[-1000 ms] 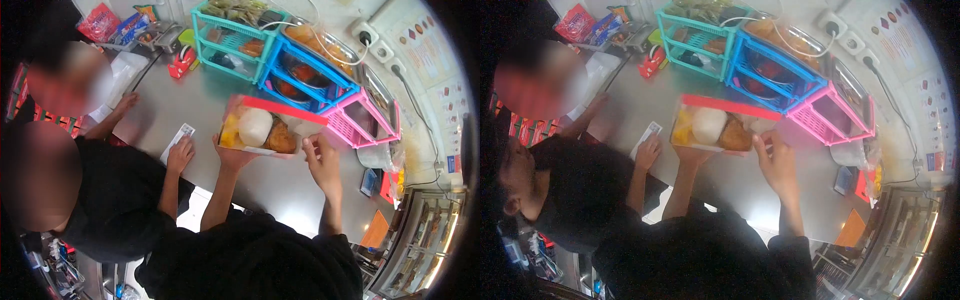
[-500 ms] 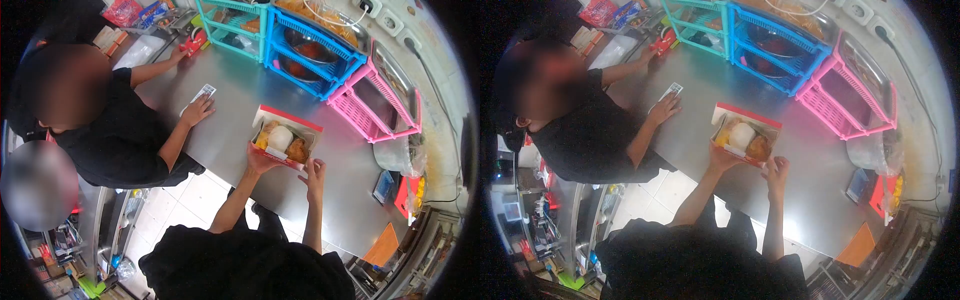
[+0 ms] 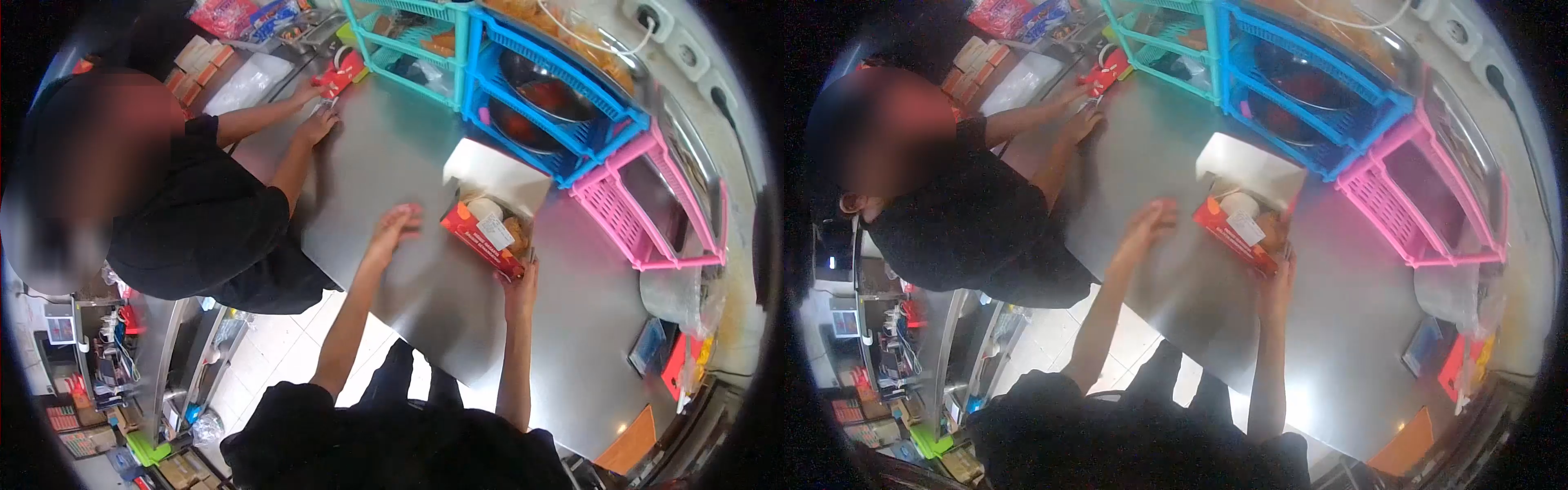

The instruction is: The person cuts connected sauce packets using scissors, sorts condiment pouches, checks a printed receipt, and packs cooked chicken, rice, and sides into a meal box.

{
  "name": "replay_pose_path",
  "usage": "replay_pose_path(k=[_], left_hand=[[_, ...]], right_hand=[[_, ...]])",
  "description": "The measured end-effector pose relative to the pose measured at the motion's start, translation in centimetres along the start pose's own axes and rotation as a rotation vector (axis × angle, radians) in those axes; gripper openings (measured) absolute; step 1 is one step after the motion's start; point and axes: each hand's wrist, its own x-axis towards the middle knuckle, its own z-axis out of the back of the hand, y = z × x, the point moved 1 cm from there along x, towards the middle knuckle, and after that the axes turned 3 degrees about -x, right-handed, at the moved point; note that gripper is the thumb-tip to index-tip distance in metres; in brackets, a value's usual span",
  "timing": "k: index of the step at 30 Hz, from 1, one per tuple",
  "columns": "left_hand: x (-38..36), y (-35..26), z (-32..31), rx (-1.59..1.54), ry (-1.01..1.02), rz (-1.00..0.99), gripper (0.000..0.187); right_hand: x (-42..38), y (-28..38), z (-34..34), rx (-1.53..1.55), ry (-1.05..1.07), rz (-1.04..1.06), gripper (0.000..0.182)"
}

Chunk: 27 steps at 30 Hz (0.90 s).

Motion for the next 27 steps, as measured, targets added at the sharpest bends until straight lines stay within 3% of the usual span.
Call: replay_pose_path(k=[2, 5, 8, 10, 14, 17, 20, 22, 27], left_hand=[[2.7, 0.4, 4.0, 0.136, -0.202, -0.101, 0.043], [6.0, -1.2, 7.7, 0.313, -0.300, -0.155, 0.031], [8.6, -5.5, 5.9, 0.732, -0.405, -0.482, 0.029], [11.7, -6.0, 6.3, 0.793, -0.405, -0.601, 0.027], [16.2, -8.0, 6.5, 0.832, -0.439, -0.734, 0.020], [17.4, -9.4, 7.2, 1.080, -0.479, -0.785, 0.023], [14.6, -11.1, 7.1, 1.658, -0.457, -0.352, 0.035], [13.1, -10.5, 7.6, 1.704, -0.289, 0.014, 0.041], [9.2, -8.7, 4.8, 1.710, -0.081, -0.133, 0.039]], right_hand=[[1.2, -0.4, -0.6, 0.033, -0.015, 0.026, 0.047], [2.4, -1.0, -1.2, 0.073, -0.045, 0.057, 0.036], [4.4, -2.3, -1.0, 0.112, -0.060, 0.035, 0.034], [5.2, -2.6, -1.1, 0.138, -0.050, 0.021, 0.033], [6.2, -3.2, -0.9, 0.105, -0.065, 0.016, 0.040], [6.8, -3.6, -0.7, 0.063, -0.073, 0.007, 0.054], [6.8, -3.0, -2.1, 0.049, -0.090, 0.023, 0.049], [7.0, -2.6, -2.1, 0.063, -0.035, 0.016, 0.041], [7.8, -1.9, -4.4, 0.074, -0.056, 0.043, 0.041]])
